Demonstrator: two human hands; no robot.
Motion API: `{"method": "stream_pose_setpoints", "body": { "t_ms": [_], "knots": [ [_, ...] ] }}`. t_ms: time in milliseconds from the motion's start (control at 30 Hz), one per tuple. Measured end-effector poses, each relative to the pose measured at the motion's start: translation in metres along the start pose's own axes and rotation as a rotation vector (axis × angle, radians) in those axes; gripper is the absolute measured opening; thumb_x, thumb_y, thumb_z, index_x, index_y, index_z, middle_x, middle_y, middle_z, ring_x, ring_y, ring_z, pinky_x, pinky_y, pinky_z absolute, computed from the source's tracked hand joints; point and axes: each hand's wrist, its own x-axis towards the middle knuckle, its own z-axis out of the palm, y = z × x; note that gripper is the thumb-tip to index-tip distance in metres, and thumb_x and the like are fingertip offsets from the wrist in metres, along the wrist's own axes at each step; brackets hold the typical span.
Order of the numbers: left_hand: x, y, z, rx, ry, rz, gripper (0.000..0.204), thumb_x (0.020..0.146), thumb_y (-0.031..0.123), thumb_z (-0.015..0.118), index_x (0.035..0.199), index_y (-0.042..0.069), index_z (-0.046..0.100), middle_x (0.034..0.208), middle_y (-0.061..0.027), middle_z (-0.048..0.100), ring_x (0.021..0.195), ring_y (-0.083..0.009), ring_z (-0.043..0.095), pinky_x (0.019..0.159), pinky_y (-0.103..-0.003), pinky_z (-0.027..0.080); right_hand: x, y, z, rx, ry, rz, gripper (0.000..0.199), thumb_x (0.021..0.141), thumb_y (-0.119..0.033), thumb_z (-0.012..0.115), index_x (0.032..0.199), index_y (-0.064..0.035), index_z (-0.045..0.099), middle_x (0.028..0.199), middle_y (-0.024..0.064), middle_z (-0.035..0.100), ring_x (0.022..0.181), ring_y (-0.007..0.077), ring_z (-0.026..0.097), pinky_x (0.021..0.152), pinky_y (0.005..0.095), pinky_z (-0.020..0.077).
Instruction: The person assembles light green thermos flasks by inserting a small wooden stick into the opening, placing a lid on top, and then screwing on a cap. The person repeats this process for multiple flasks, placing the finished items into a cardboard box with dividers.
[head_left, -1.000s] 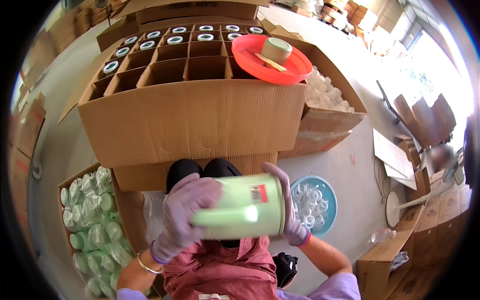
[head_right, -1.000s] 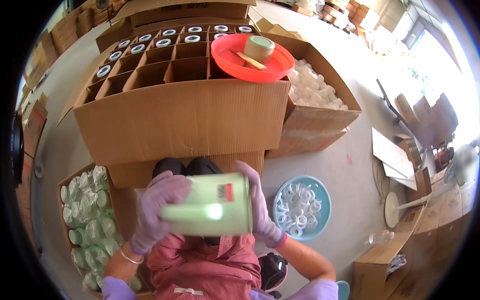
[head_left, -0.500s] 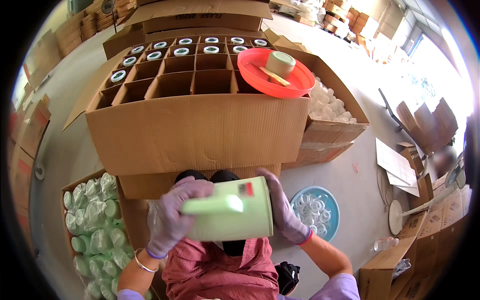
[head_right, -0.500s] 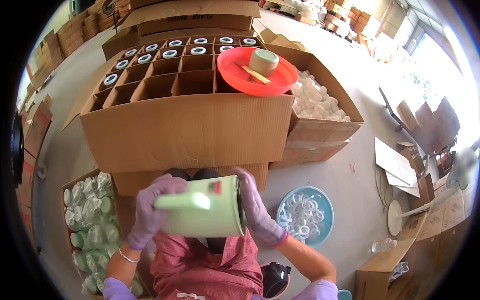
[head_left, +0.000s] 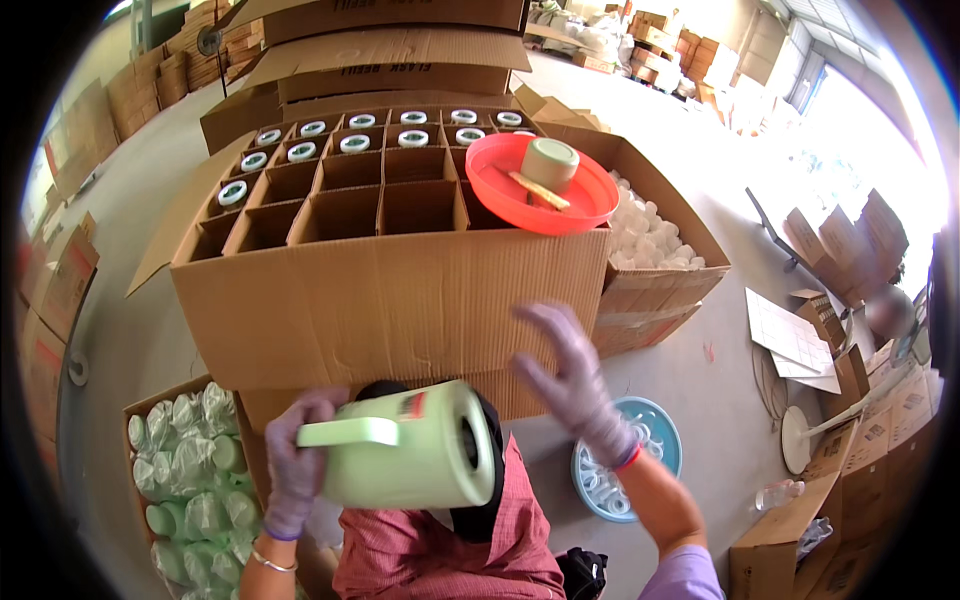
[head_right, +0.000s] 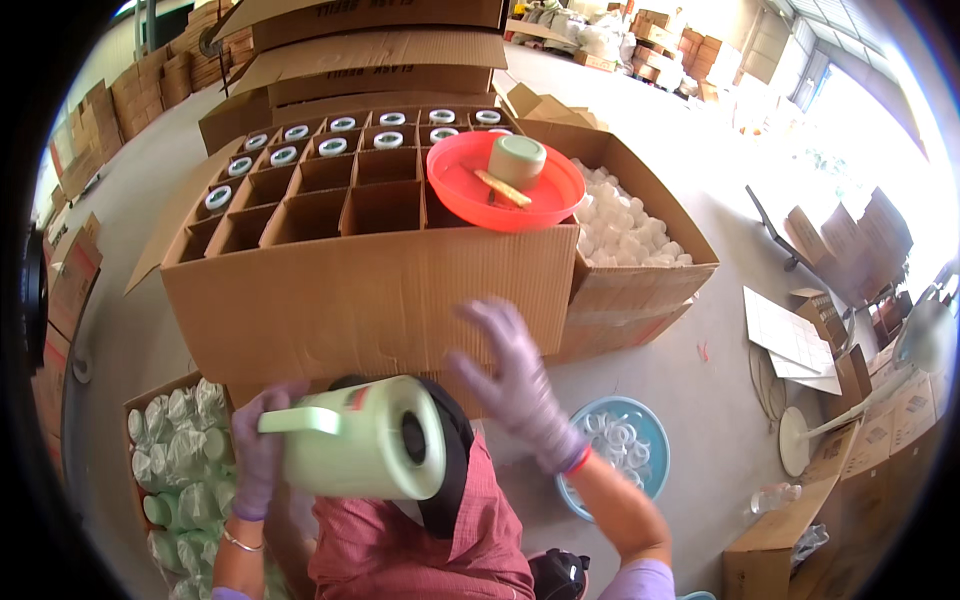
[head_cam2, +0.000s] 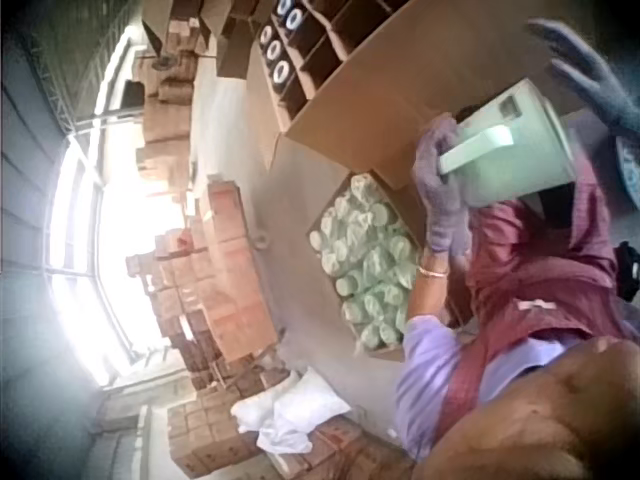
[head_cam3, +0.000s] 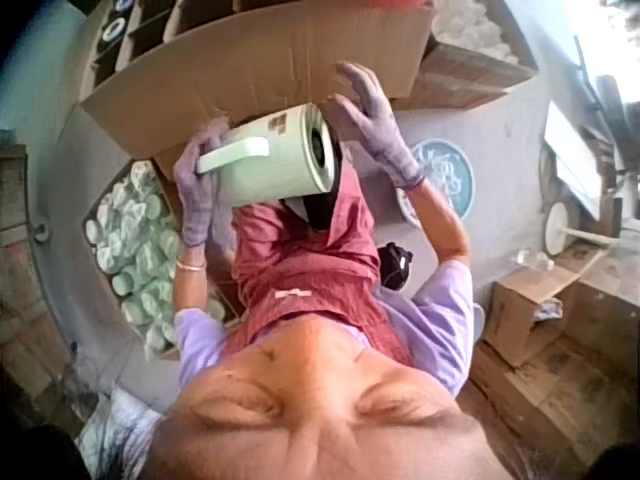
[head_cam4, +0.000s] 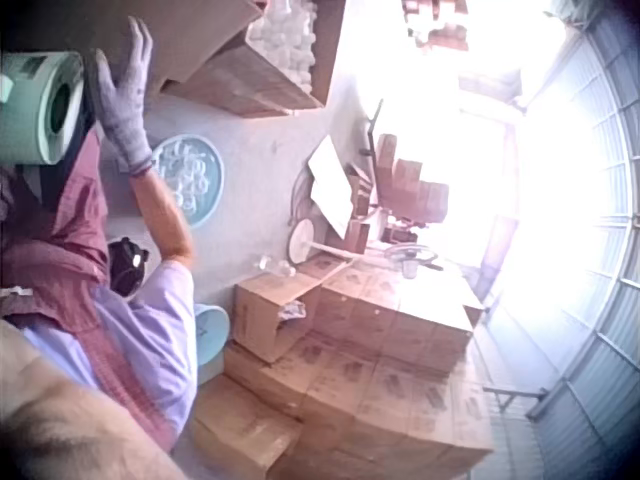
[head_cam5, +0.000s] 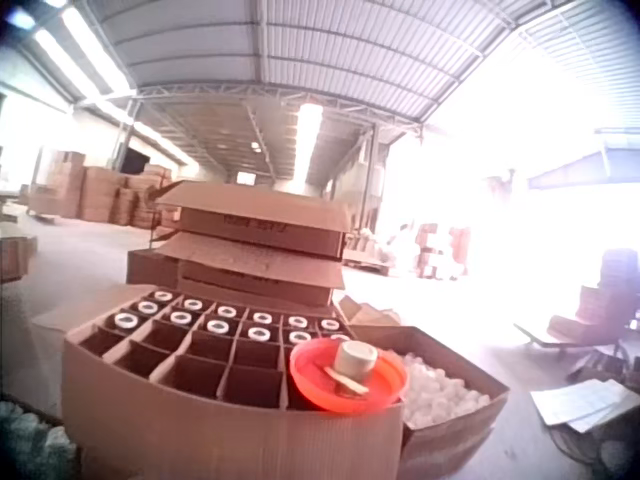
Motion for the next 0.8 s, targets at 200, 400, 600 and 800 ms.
{"method": "stream_pose_setpoints", "body": {
  "t_ms": [200,400,600,800],
  "knots": [
    [0.005,-0.042,-0.043,0.206,-0.016,-0.062,0.027,0.096,0.019,0.063,0.098,-0.006,0.072,0.084,-0.0055,0.072,0.077,-0.0082,0.063,0.068,-0.025,0.051,0.169,0.055,-0.071,-0.595,0.071,0.152,0.025,0.086,-0.027,0.062,0.089,-0.0039,0.073,0.077,0.0170,0.068,0.076,0.0318,0.068,0.073,0.0387,0.0533],
    [0.009,-0.052,-0.038,0.008,-0.036,-0.170,0.027,0.096,0.021,0.065,0.098,-0.006,0.072,0.085,-0.0048,0.072,0.076,-0.0077,0.062,0.069,-0.024,0.051,0.218,0.123,-0.048,-0.983,-0.339,0.215,0.029,0.085,-0.031,0.062,0.092,-0.0060,0.074,0.078,0.0136,0.072,0.074,0.0271,0.071,0.069,0.0408,0.0554],
    [0.014,-0.066,-0.043,0.028,-0.024,-0.255,0.029,0.095,0.022,0.066,0.101,-0.006,0.071,0.091,-0.0107,0.073,0.082,-0.0128,0.067,0.073,-0.027,0.054,0.212,0.110,-0.053,-1.092,-0.360,0.226,0.021,0.087,-0.017,0.059,0.096,-0.0049,0.074,0.092,0.0189,0.072,0.091,0.0319,0.070,0.076,0.0468,0.0567],
    [0.014,-0.059,-0.045,0.049,-0.062,-0.225,0.029,0.095,0.021,0.064,0.101,-0.005,0.072,0.092,-0.0124,0.073,0.083,-0.0144,0.068,0.073,-0.027,0.054,0.210,0.087,-0.052,-0.902,-0.471,0.090,0.022,0.086,-0.021,0.061,0.102,-0.0108,0.072,0.100,0.0138,0.072,0.098,0.0277,0.068,0.087,0.0386,0.0507]
  ]
}}
